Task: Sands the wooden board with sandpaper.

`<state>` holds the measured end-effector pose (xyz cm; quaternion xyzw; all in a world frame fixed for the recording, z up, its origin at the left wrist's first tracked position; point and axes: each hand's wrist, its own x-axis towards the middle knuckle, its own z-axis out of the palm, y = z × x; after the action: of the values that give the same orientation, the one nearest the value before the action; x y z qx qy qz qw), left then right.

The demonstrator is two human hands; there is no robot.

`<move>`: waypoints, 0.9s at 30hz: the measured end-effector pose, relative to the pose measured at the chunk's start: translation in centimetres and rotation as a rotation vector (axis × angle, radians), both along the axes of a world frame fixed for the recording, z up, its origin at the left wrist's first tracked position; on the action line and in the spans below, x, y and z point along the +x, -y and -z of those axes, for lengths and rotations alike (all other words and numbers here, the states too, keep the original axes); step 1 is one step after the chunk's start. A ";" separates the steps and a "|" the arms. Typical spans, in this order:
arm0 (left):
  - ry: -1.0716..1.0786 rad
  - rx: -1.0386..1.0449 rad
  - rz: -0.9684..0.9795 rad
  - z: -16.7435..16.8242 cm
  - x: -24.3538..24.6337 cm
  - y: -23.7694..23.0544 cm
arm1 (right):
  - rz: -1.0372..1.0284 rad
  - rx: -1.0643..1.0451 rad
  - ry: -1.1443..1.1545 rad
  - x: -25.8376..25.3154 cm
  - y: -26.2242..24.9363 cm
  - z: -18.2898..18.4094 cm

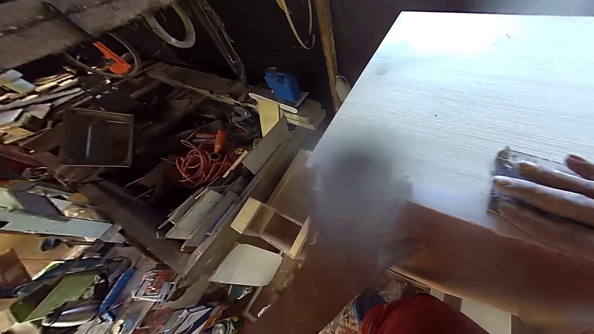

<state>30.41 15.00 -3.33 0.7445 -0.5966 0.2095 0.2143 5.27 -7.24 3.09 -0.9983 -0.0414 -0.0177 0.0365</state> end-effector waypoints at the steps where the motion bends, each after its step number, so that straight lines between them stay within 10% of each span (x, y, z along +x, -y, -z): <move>1: 0.000 0.000 0.021 0.1 0.3 0.1 | -0.028 -0.013 0.024 1.6 -0.3 0.3; 8: -0.122 -0.119 -0.155 0.7 7.7 -3.8 | -0.047 0.030 -0.010 6.0 -1.7 0.0; 17: -0.992 -0.440 0.168 4.4 8.2 -2.9 | -0.164 0.027 0.162 17.9 -5.2 1.1; 27: -0.602 -0.291 0.117 5.2 8.0 -3.9 | 0.021 -0.032 0.181 16.5 -0.6 0.4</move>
<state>38.41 18.88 -8.55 0.6990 -0.5120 0.0508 0.4966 21.75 -6.60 2.67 -0.9935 -0.0346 -0.1075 0.0164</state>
